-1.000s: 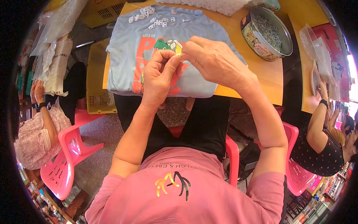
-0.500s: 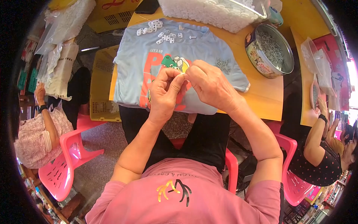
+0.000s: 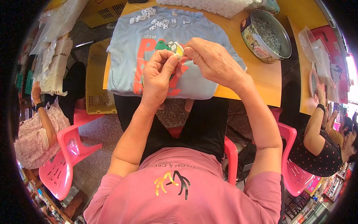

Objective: Attaching small white plastic snaps or buttons to a light blue t-shirt at a workstation.

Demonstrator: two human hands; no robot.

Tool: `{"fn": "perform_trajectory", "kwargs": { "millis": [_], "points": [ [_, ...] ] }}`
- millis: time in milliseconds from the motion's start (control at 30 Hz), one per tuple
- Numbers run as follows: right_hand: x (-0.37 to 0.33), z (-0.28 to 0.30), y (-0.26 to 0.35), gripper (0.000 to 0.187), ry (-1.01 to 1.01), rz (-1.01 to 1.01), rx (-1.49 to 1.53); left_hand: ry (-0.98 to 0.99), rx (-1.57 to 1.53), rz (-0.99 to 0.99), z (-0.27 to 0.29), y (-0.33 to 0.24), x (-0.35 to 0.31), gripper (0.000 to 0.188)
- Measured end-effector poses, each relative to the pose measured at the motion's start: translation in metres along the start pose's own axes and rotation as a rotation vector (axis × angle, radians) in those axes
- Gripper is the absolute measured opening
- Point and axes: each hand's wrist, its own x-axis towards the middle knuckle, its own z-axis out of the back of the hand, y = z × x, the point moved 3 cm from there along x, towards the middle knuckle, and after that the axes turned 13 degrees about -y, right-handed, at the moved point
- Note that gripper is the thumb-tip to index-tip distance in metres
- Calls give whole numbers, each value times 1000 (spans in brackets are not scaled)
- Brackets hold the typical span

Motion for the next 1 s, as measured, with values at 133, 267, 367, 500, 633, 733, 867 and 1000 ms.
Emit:
{"fn": "perform_trajectory", "kwargs": {
  "millis": [133, 267, 367, 500, 633, 733, 867, 1000],
  "points": [
    [0, 0, 7, 18, 3, 170, -137, 4, 30, -21, 1, 0, -1, 13],
    [-1, -4, 9, 15, 15, 239, -144, 5, 74, 1, 3, -3, -4, 12],
    [-3, -8, 7, 14, -7, 239, -70, -4, 80, -9, 1, -1, -7, 11],
    [-5, -12, 8, 13, -28, 201, -60, -9, 58, -22, 2, -2, -7, 10],
    [-6, -17, 8, 15, -74, 171, -39, 35, 67, 13, 4, -2, -6, 9],
    [-10, -23, 3, 17, -127, 124, -71, 30, 54, 1, 4, 0, -5, 9],
    [-1, -13, 7, 17, -70, 84, -74, -24, -4, -1, 2, 3, -4, 11],
    [43, -1, 9, 18, 155, -206, 59, -125, -144, 39, 3, 4, -6, 13]
  ]
}}
